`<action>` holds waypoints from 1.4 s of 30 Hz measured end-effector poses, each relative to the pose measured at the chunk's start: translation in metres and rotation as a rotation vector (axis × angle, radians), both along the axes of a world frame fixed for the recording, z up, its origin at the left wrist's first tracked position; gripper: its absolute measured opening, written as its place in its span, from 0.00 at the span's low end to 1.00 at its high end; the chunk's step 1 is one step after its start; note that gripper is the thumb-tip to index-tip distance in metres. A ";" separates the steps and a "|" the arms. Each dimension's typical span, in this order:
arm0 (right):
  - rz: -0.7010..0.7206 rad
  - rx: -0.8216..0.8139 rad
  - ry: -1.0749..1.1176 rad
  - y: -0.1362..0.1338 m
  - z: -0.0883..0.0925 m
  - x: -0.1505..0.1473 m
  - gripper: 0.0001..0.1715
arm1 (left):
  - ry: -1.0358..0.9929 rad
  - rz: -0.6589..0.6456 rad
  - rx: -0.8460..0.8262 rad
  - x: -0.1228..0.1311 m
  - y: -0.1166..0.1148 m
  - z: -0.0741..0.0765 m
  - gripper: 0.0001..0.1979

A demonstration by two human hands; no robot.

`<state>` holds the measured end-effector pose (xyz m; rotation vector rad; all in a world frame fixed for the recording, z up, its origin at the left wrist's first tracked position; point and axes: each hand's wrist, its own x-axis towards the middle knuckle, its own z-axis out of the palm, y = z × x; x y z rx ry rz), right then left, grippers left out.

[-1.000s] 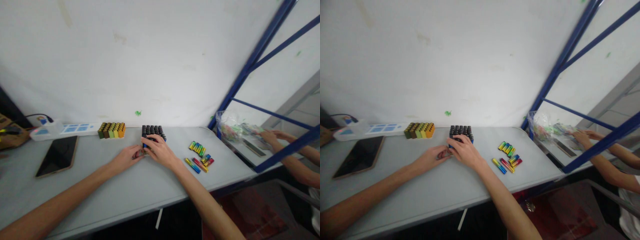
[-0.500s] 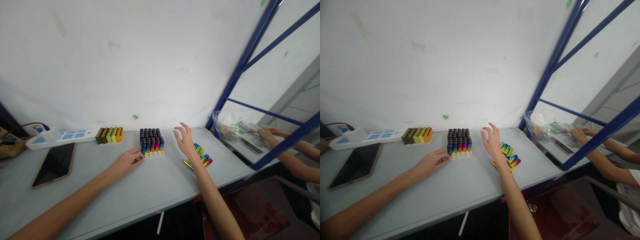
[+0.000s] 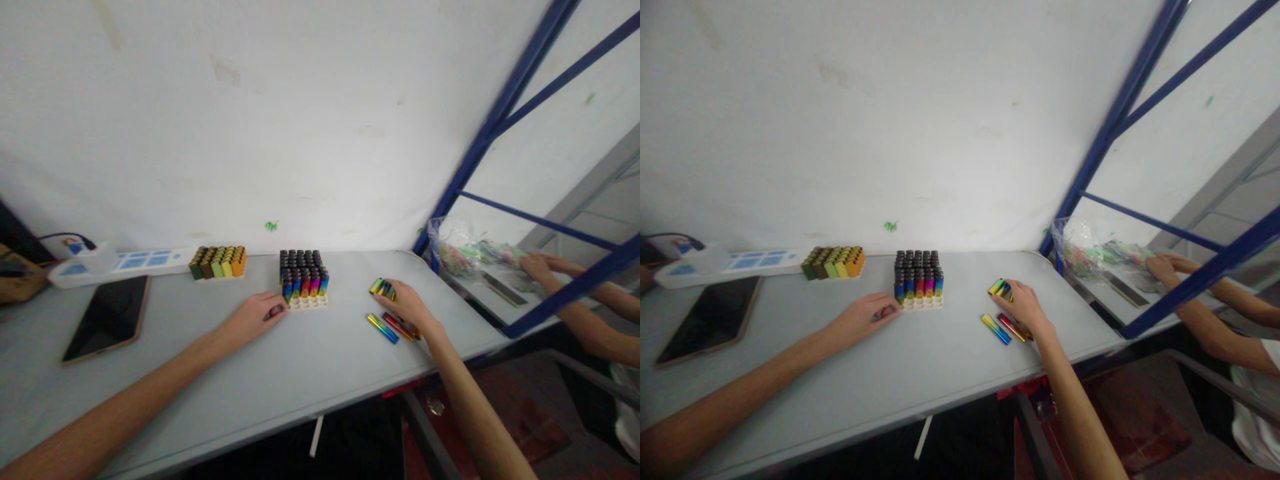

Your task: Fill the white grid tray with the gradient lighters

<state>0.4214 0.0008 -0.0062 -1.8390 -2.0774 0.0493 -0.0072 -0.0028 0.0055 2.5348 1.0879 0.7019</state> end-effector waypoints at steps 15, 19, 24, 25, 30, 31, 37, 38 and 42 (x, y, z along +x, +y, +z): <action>0.528 0.082 0.596 -0.008 0.060 -0.094 0.29 | -0.019 -0.013 0.025 -0.002 0.001 -0.008 0.08; 0.692 -0.035 0.748 -0.014 0.060 -0.139 0.26 | -0.009 -0.012 0.049 -0.001 0.001 -0.009 0.05; 0.761 -0.087 0.791 -0.014 0.052 -0.168 0.21 | -0.006 -0.013 0.070 0.000 0.000 -0.008 0.04; 0.755 -0.069 0.782 -0.014 0.051 -0.171 0.18 | -0.006 -0.014 0.073 0.000 0.000 -0.008 0.03; 0.705 -0.009 0.751 -0.008 0.043 -0.177 0.21 | -0.019 -0.017 0.085 0.000 0.000 -0.012 0.03; 0.689 -0.016 0.760 -0.005 0.042 -0.179 0.26 | -0.021 -0.018 0.086 0.000 0.000 -0.012 0.04; 0.642 -0.016 0.734 0.014 0.044 -0.190 0.21 | -0.001 -0.008 0.088 0.001 -0.003 -0.007 0.04; 0.644 -0.012 0.733 0.015 0.046 -0.192 0.20 | 0.004 -0.007 0.090 0.001 -0.003 -0.007 0.04; 0.652 0.059 0.751 0.012 0.048 -0.198 0.19 | 0.009 -0.009 0.101 0.000 -0.003 -0.008 0.04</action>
